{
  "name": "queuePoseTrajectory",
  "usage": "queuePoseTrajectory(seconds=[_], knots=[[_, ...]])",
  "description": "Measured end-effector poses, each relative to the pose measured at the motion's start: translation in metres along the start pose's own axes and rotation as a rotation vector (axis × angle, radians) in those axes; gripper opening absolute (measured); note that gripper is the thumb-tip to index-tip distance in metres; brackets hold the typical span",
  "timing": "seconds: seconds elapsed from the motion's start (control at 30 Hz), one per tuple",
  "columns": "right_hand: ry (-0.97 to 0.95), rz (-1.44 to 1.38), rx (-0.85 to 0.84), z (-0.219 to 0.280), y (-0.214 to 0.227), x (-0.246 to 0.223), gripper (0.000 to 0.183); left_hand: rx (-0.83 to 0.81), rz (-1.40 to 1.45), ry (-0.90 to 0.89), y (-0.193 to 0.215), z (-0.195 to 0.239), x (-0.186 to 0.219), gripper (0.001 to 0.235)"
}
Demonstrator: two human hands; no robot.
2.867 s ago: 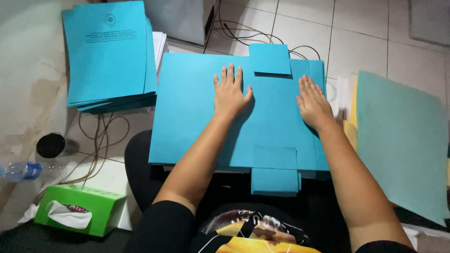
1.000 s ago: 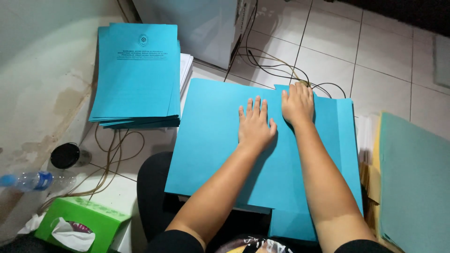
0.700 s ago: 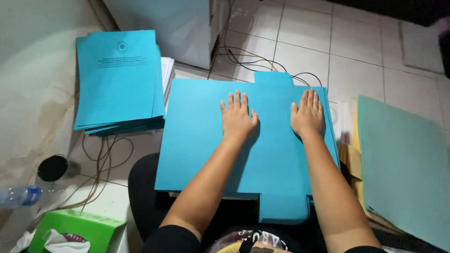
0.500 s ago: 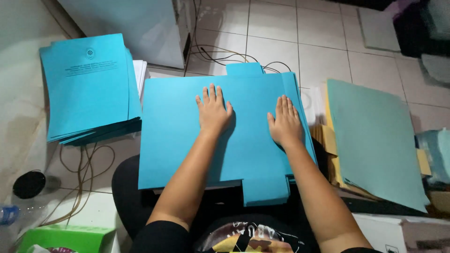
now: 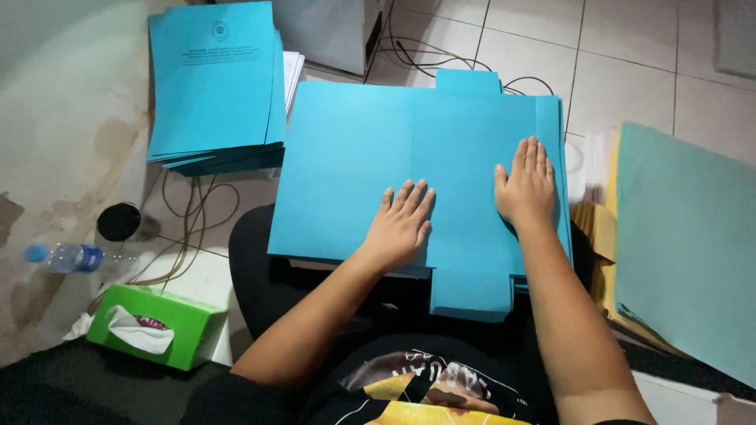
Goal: The person sits on the floor and repeatedly folds light blue file folders in half. They pick up a folder from a stack, fold it, and place it onto a growing pile of folded folders.
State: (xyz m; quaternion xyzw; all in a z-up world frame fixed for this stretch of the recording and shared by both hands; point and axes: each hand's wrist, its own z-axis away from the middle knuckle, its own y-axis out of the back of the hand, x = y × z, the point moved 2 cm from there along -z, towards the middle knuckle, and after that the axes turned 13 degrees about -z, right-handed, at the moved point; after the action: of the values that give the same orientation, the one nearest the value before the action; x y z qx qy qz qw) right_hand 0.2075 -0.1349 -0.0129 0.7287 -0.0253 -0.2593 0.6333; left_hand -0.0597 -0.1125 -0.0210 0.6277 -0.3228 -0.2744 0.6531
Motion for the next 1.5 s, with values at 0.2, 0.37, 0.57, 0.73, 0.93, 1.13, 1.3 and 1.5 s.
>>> queuePoseTrajectory(seconds=[0.2,0.37,0.57,0.73,0.93,1.13,1.3,1.5], knots=[[-0.019,-0.004,-0.01,0.003,0.004,-0.005,0.074,0.065,-0.034,0.149,-0.01,-0.115,-0.056,0.064],[-0.033,-0.008,-0.022,-0.002,0.007,-0.01,0.074,0.031,-0.063,0.263,-0.017,-0.204,-0.104,0.066],[-0.077,-0.017,-0.064,-0.003,0.01,-0.013,0.076,0.005,-0.057,0.292,0.008,-0.189,-0.099,0.066],[-0.057,-0.021,-0.045,-0.002,0.009,-0.013,0.077,-0.009,-0.019,0.199,0.02,-0.114,-0.073,0.064],[-0.033,-0.009,-0.02,-0.001,-0.003,-0.007,0.078,-0.009,0.002,0.181,0.027,-0.057,-0.058,0.064],[0.2,0.074,0.136,0.025,-0.036,-0.059,0.076,0.084,0.021,0.193,0.022,-0.059,-0.059,0.061],[0.358,0.026,-0.009,-0.012,-0.055,-0.11,0.07,0.123,-0.005,0.19,0.013,-0.06,-0.06,0.061],[0.041,-0.087,-0.029,-0.131,-0.067,-0.122,0.076,0.09,0.059,0.245,0.016,-0.064,-0.061,0.066]])
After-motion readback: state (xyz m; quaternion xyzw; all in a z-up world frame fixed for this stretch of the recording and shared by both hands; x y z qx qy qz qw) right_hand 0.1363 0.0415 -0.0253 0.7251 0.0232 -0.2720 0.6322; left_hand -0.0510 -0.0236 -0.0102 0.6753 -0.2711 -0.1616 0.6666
